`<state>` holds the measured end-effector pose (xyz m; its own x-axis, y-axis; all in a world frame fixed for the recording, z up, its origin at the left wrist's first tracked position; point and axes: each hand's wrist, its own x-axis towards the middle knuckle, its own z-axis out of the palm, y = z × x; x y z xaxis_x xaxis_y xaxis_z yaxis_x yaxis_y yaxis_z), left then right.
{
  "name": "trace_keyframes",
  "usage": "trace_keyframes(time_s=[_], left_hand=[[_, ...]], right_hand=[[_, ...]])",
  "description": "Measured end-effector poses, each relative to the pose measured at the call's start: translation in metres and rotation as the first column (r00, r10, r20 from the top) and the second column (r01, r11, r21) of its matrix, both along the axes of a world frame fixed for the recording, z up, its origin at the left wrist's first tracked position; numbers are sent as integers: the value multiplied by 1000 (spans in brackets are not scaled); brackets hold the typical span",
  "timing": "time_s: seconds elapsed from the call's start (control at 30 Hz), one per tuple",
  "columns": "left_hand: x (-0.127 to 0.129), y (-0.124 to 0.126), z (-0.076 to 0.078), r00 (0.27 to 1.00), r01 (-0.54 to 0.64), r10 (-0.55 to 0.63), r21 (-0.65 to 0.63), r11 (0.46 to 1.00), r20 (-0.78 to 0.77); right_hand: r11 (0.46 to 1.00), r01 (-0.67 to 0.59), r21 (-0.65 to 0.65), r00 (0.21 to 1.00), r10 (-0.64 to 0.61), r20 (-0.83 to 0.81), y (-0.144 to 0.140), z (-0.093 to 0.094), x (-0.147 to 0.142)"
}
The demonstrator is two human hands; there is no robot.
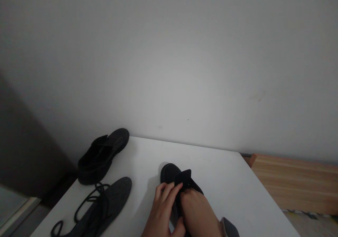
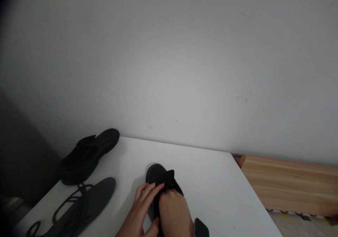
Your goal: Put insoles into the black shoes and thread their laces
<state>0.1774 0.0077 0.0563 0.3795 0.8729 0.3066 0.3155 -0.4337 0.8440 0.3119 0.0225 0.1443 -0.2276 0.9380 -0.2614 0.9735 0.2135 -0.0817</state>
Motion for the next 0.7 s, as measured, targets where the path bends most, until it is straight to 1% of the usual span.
trace_keyframes(time_s=[0.23, 0.37, 0.5, 0.57, 0.7], left_hand=[[0, 1, -7, 1000, 0, 0, 54, 999, 0], [0, 1, -4, 1000, -10, 10, 31, 999, 2], [-1, 3, -1, 1000, -3, 3, 14, 1000, -3], [0, 5, -7, 1000, -4, 4, 13, 1000, -1], [2, 11, -24, 1000, 10, -9, 40, 999, -13]], right_hand=[[1000, 11, -14, 1000, -12, -21, 7, -5, -4], [1000, -2, -24, 1000, 2, -23, 4, 0, -3], [999, 1, -47, 1000, -1, 13, 0, 8, -2], [998, 1, -61, 999, 1, 32, -1, 10, -2], [997, -6, -73, 999, 10, 50, -1, 7, -1]])
